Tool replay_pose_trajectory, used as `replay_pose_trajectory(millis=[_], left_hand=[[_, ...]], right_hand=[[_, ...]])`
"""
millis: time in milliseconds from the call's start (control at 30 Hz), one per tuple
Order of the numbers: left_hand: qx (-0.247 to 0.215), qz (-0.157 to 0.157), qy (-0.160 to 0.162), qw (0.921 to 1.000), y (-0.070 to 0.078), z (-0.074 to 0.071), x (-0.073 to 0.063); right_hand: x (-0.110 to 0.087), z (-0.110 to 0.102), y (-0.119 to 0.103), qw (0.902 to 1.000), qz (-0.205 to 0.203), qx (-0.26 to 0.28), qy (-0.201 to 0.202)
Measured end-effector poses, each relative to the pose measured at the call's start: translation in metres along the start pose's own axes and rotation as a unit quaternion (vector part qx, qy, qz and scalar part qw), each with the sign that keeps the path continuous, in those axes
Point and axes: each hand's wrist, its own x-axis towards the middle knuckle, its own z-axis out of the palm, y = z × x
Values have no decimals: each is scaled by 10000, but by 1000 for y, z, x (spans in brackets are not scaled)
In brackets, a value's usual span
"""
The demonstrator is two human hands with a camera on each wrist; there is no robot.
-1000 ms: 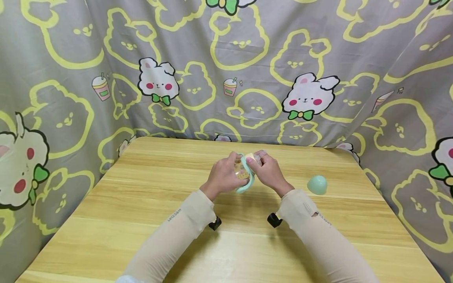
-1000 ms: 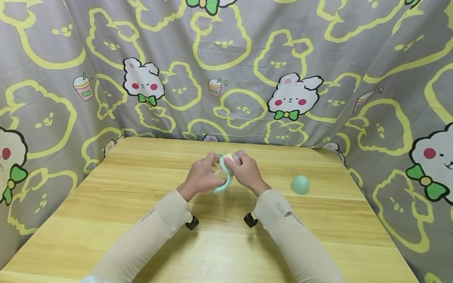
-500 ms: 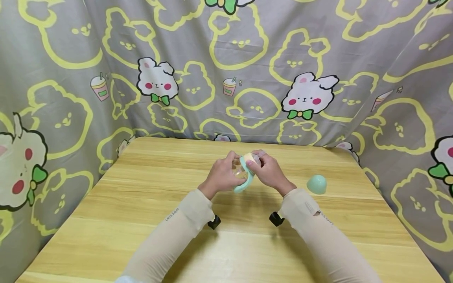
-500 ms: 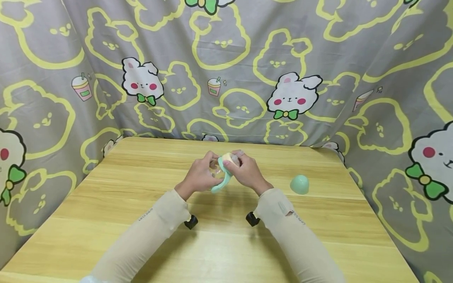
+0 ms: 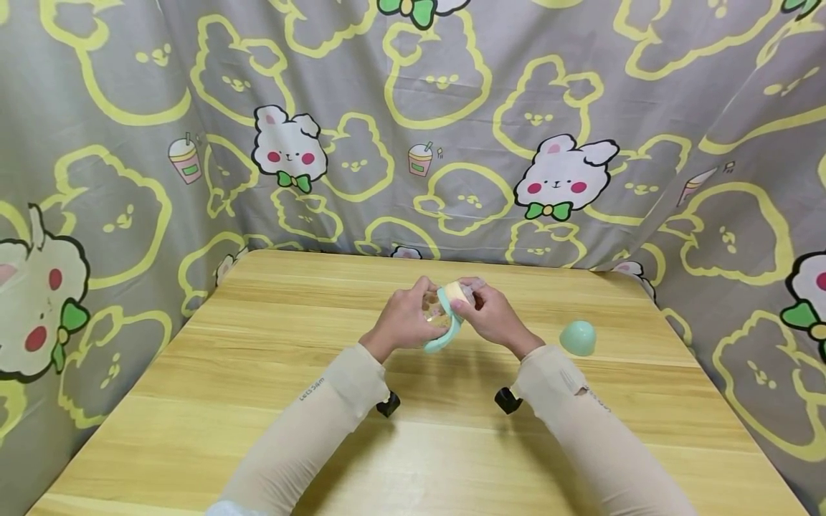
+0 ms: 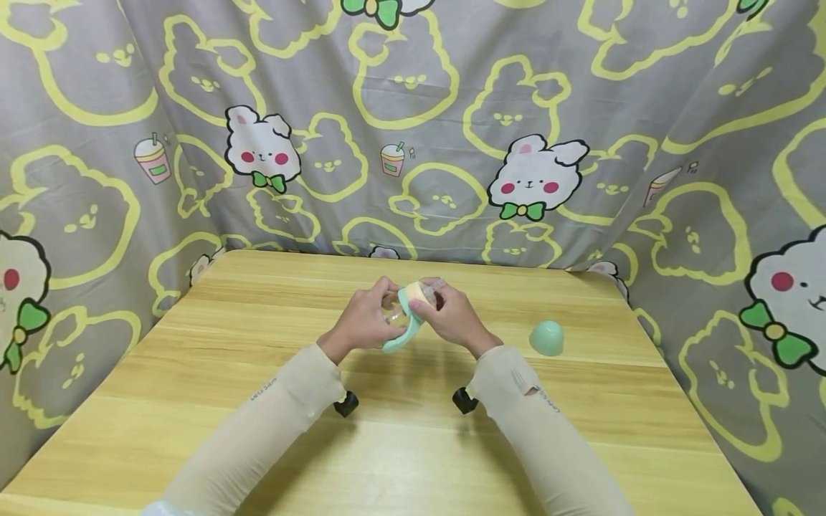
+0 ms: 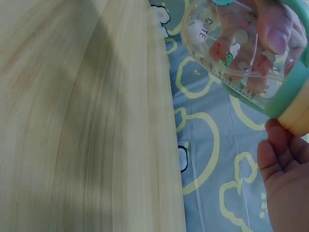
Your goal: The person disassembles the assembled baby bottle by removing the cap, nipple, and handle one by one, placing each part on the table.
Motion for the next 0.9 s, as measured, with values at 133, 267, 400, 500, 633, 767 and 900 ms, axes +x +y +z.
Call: replay_pose_trajectory(millis=[133,267,400,500,633,767,900], left_hand=[[90,38,17,10000,1,0,0],[281,127,102,9995,1,1,-1],[403,268,191,9986,1,2,-2],[431,311,210,9984,1,3,-2],[424,268,165,9986,1,2,-2],[468,222,125,9986,2,2,-1],[584,188,163,9980,2,3,-1]], right_hand=[[-1,0,0,10000,23,-12,-30],[-2,0,-1,9997,-64,-239,-66],[-3,0,-3,9992,-38,-367,-136],[-2,0,-3,9994,57,-287,-209],[-1,-1,-2,9996,91,-121,-240],[-2,-1,-1,9996,10,99,-265],[-3,-1,1,9993,-23,198,-315]])
